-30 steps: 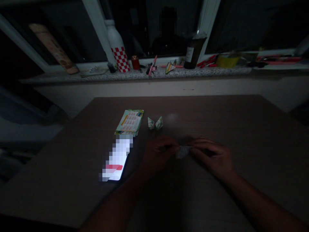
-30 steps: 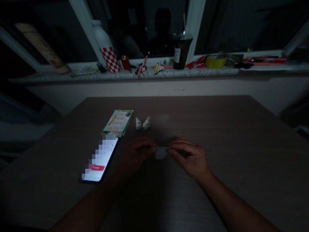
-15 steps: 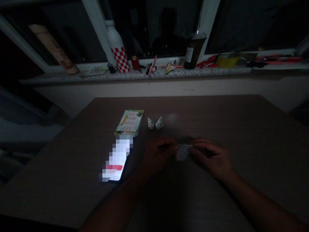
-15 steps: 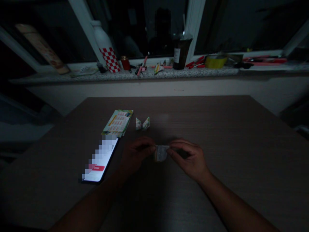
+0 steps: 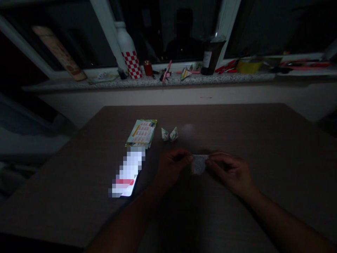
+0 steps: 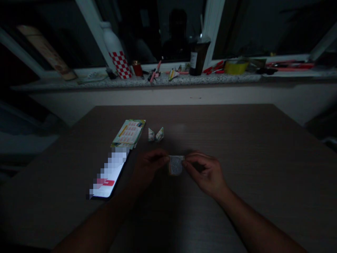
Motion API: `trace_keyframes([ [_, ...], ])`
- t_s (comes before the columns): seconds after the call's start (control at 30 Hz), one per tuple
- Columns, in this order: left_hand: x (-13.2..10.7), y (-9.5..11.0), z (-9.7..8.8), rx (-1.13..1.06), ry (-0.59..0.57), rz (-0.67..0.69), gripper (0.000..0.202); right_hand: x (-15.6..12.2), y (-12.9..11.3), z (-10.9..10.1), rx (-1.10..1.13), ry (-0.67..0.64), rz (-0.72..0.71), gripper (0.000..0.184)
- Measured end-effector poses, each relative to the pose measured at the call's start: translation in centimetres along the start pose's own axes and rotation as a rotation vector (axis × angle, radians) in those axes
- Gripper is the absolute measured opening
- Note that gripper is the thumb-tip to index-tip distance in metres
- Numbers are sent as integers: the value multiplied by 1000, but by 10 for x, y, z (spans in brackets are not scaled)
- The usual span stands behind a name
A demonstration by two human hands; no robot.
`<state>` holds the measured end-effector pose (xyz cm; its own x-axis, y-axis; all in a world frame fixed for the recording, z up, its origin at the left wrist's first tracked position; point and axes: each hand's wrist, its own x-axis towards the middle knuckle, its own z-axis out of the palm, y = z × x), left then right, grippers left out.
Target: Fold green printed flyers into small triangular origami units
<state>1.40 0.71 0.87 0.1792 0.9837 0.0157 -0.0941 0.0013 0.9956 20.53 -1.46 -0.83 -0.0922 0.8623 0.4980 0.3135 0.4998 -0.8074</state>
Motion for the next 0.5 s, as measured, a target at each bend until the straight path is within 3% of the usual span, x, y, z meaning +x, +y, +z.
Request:
trace_keyframes([
  [0.5,0,2,0,-44,40,-57,12,1,1,3,-1,-26,84,9],
])
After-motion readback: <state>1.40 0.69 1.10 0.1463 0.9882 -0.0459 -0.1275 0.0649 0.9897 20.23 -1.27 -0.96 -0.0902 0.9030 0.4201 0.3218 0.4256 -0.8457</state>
